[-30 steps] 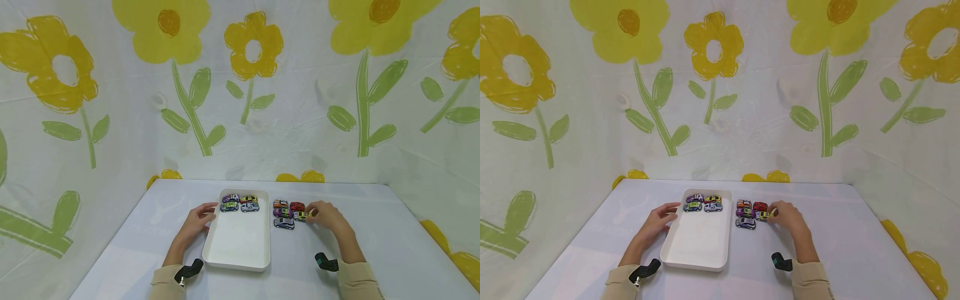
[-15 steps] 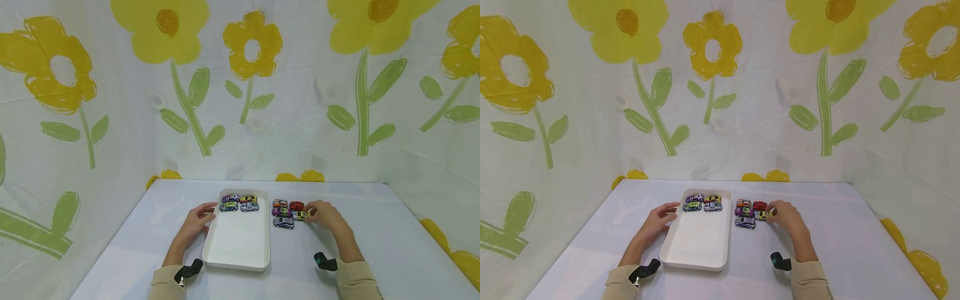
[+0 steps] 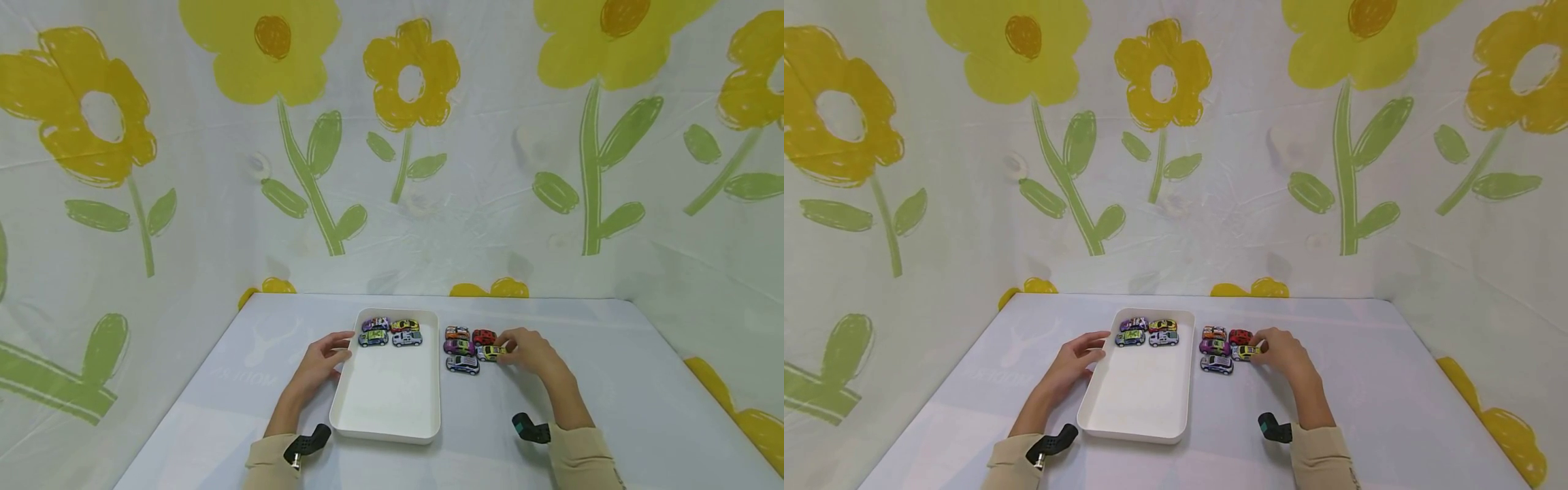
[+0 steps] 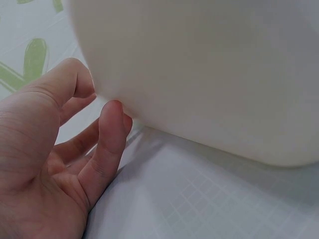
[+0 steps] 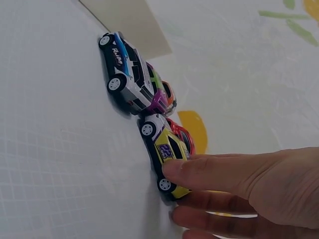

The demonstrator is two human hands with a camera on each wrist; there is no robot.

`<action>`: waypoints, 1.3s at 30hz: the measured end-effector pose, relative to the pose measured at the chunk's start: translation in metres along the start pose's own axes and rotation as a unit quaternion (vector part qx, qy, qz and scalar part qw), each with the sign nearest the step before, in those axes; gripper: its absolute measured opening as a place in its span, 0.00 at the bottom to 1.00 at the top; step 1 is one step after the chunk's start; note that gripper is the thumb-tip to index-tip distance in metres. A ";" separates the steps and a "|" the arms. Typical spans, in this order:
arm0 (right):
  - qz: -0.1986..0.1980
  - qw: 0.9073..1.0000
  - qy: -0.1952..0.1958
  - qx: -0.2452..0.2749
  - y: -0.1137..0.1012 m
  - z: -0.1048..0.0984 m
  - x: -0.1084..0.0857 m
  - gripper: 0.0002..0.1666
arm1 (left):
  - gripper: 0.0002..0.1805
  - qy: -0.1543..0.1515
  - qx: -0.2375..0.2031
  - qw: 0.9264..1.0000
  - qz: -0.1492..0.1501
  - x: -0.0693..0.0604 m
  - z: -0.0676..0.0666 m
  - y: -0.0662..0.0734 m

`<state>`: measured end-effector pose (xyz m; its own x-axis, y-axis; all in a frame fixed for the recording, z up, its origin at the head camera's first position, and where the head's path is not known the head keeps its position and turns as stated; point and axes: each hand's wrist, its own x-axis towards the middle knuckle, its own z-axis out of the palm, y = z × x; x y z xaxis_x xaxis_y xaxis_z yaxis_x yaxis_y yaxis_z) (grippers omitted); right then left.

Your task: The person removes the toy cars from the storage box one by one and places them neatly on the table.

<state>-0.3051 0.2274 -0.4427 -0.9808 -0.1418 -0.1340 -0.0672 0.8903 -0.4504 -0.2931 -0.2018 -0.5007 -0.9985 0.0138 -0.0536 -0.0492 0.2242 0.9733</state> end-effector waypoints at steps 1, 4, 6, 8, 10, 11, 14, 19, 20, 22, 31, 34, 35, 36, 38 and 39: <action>0.001 1.000 0.000 0.000 0.000 0.000 0.000 0.17 | 0.23 0.000 0.001 1.000 0.000 0.000 0.000 0.000; -0.001 1.000 0.001 0.001 0.000 0.000 -0.001 0.17 | 0.23 0.000 0.004 1.000 -0.001 0.000 0.000 0.000; -0.003 1.000 0.001 0.001 0.000 -0.001 -0.001 0.18 | 0.23 0.000 0.005 1.000 0.000 0.001 0.000 -0.001; -0.006 1.000 0.001 0.002 0.000 -0.001 -0.001 0.18 | 0.23 -0.001 0.005 1.000 -0.001 0.001 0.000 -0.001; -0.007 1.000 0.000 0.003 0.000 -0.001 -0.001 0.18 | 0.23 -0.002 0.004 1.000 0.000 0.001 0.000 -0.001; -0.008 1.000 0.000 0.003 0.000 -0.001 -0.001 0.18 | 0.23 -0.002 0.004 1.000 0.000 0.001 0.000 -0.001; -0.008 1.000 0.000 0.003 0.000 -0.001 -0.001 0.18 | 0.23 -0.002 0.004 1.000 0.002 0.001 -0.001 -0.001; -0.008 1.000 -0.001 0.000 0.000 -0.002 -0.002 0.18 | 0.23 -0.003 0.004 1.000 0.004 0.001 -0.001 -0.002; -0.008 1.000 -0.002 -0.001 0.000 -0.002 -0.002 0.18 | 0.23 -0.003 0.004 1.000 0.004 0.001 -0.001 -0.002; -0.008 1.000 -0.001 -0.001 -0.001 -0.003 -0.003 0.18 | 0.23 -0.003 0.004 1.000 0.004 0.001 -0.001 -0.002; -0.009 1.000 0.004 0.001 -0.006 -0.009 -0.007 0.19 | 0.23 -0.003 0.011 1.000 0.002 0.003 -0.001 -0.003; -0.009 1.000 0.007 -0.003 -0.006 -0.011 -0.008 0.20 | 0.23 -0.003 0.013 1.000 0.001 0.002 0.000 -0.002; -0.010 1.000 0.009 -0.005 -0.007 -0.012 -0.008 0.20 | 0.23 -0.003 0.013 1.000 0.001 0.002 0.000 -0.002; -0.010 1.000 0.012 -0.005 -0.007 -0.012 -0.009 0.20 | 0.23 -0.003 0.012 1.000 0.001 0.002 0.000 -0.002; -0.011 1.000 0.017 -0.009 -0.008 -0.013 -0.009 0.19 | 0.23 -0.003 0.011 1.000 0.001 0.002 0.000 -0.002; -0.012 1.000 0.020 -0.010 -0.010 -0.014 -0.010 0.19 | 0.23 -0.003 0.012 1.000 0.001 0.002 0.000 -0.002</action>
<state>-0.2971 0.2261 -0.4250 -0.9852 -0.1470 -0.0880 -0.0948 0.8956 -0.4347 -0.2947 -0.2025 -0.5027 -0.9984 0.0209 -0.0529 -0.0461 0.2471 0.9679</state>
